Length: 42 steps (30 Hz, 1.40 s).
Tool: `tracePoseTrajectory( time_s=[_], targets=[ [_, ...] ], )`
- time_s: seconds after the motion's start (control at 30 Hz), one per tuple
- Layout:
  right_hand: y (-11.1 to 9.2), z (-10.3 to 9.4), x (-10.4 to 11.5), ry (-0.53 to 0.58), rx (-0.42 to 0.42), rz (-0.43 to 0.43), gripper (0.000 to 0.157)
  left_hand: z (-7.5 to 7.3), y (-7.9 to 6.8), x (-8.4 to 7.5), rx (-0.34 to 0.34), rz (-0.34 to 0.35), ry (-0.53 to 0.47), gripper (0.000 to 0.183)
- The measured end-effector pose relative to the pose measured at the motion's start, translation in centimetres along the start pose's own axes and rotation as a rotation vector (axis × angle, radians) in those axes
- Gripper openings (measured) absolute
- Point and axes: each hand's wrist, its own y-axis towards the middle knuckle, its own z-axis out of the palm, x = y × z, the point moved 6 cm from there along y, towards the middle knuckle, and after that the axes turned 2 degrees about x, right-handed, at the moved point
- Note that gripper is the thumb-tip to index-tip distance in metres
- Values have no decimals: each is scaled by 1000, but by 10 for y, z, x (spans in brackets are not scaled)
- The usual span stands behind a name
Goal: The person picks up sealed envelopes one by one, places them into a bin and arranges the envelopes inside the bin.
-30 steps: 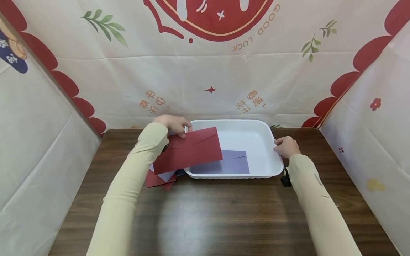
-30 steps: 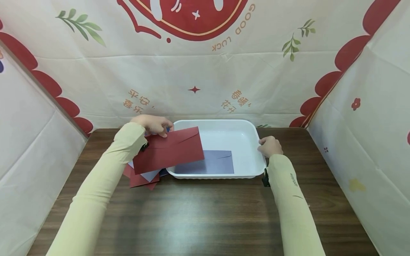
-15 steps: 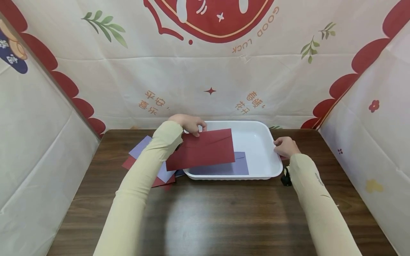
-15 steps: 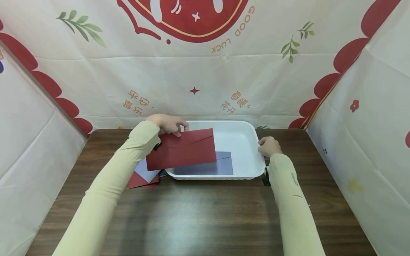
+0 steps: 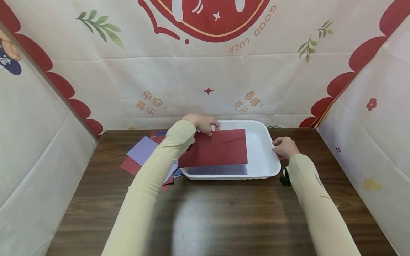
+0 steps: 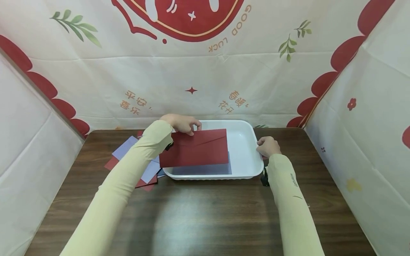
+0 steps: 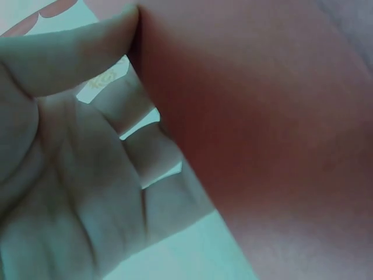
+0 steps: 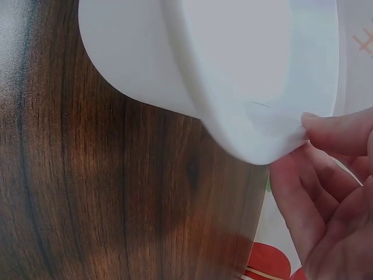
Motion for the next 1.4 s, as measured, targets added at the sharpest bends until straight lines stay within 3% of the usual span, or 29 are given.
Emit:
tracePoseTrajectory(
  time_s=[0.27, 0.5, 0.67, 1.03, 1.4],
  targets=[
    [0, 0, 1, -2, -7, 1, 38, 4, 15, -9, -21, 8, 101, 16],
    [-5, -2, 5, -1, -6, 7, 37, 17, 28, -16, 35, -9, 148, 21],
    [-6, -2, 5, 3, -6, 7, 37, 21, 34, -20, 14, -9, 197, 23],
    [-5, -1, 4, 7, -9, 7, 37, 41, 50, -3, 2, -58, 235, 26],
    [-3, 0, 4, 15, -6, 0, 37, 51, 45, 1, 14, -108, 239, 32]
  ],
)
